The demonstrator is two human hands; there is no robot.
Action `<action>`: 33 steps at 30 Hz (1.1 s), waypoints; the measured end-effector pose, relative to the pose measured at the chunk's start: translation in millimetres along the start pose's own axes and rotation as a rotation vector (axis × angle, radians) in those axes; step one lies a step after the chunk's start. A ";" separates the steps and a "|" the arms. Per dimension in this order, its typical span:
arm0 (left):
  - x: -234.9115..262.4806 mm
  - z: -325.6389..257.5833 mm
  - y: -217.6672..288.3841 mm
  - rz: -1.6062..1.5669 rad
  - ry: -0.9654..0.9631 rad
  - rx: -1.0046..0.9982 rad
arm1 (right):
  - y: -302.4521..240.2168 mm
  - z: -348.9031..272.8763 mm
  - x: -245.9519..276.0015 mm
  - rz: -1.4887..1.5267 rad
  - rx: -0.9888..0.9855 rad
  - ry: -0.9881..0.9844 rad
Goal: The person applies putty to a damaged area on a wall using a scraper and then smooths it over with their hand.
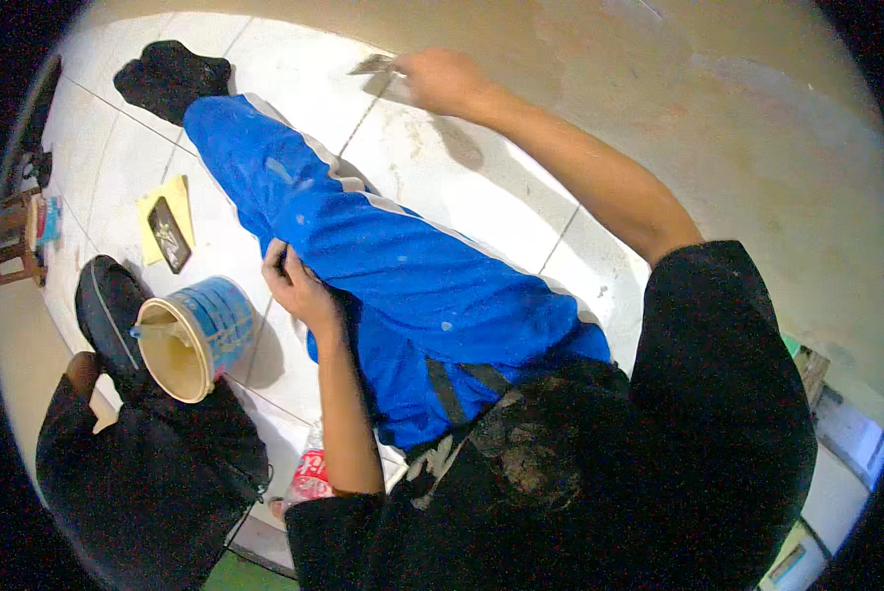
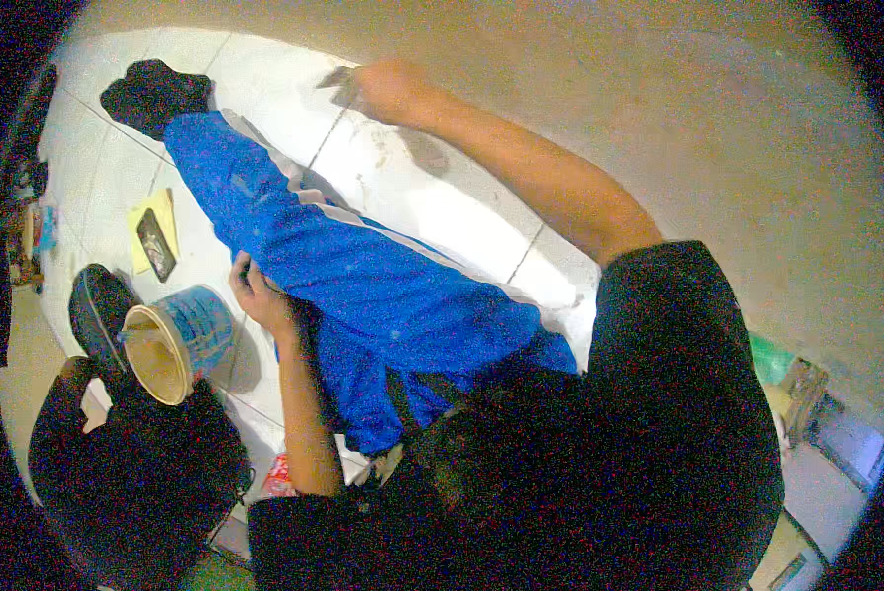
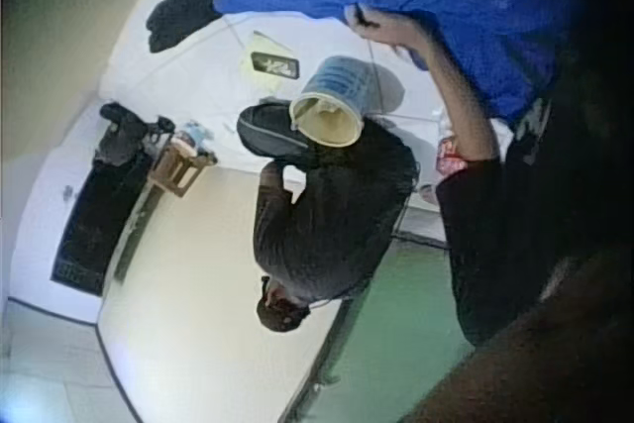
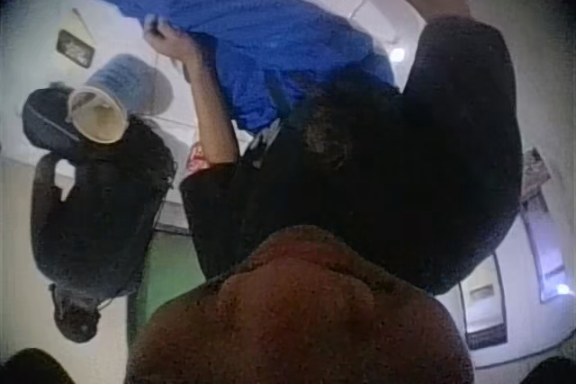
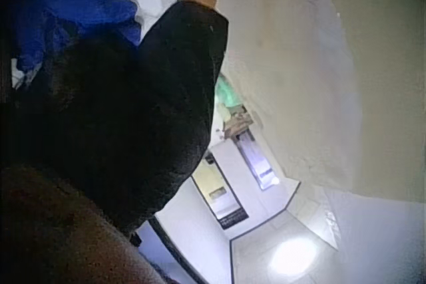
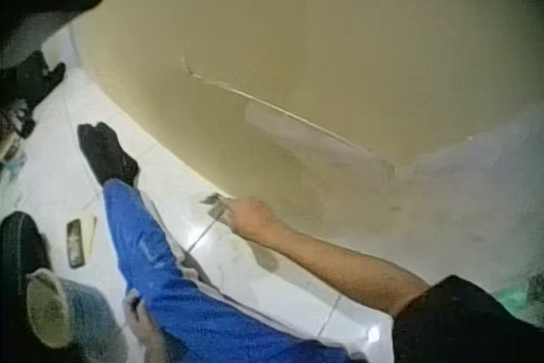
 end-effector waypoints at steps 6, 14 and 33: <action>8.7 -1.0 -9.0 -0.040 0.040 0.053 | 13.6 46.5 -53.9 0.021 -0.140 0.023; -5.3 5.6 19.7 0.148 -0.005 -0.063 | 174.0 -208.2 20.9 -0.597 -0.485 -0.760; 8.6 9.5 3.5 0.070 0.029 0.009 | 19.5 -30.4 -23.1 -0.178 -0.217 -0.237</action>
Point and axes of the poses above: each hand's wrist, its own z-axis towards the middle knuckle, its own x-axis out of the back of the hand, y = z × x, the point moved 8 cm from there along z, towards the middle knuckle, and after that the axes turned 9 degrees about -x, right-handed, at the moved point
